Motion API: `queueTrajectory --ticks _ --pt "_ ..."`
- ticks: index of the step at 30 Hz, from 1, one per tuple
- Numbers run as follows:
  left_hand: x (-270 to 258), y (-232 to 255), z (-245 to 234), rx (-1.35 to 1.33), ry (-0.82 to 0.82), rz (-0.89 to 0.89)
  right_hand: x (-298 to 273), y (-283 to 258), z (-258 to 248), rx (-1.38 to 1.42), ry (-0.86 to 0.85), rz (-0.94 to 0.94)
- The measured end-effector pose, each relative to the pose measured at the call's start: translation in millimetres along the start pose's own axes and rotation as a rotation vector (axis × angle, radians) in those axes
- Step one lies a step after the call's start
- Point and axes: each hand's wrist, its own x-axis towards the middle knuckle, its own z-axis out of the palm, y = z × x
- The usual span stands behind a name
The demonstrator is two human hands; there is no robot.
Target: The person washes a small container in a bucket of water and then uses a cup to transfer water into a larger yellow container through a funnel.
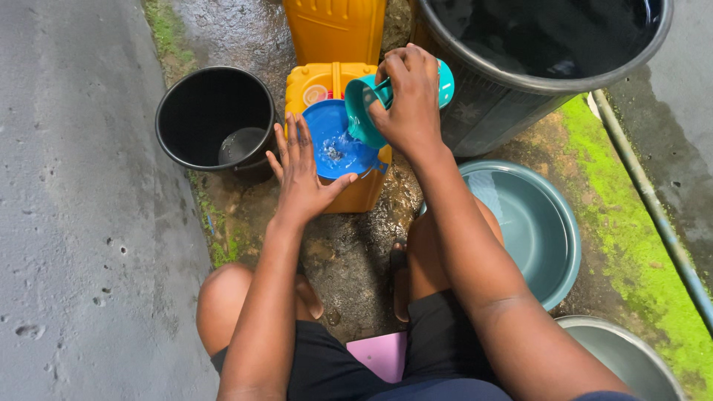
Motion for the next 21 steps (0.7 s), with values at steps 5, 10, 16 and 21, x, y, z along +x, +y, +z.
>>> queueTrajectory --ticks 5,10,16,21 --pt "0 -1 1 -0.018 0.004 0.005 -2 -3 1 0.009 -0.010 -0.020" --pt "1 -1 2 -0.011 0.007 0.002 -4 -8 1 0.015 -0.020 -0.026" --pt "0 -1 1 -0.016 0.001 0.000 -4 -15 0 -0.011 -0.043 -0.037" --pt "-1 -1 1 -0.025 0.005 0.002 -6 -20 0 -0.002 -0.073 -0.039"
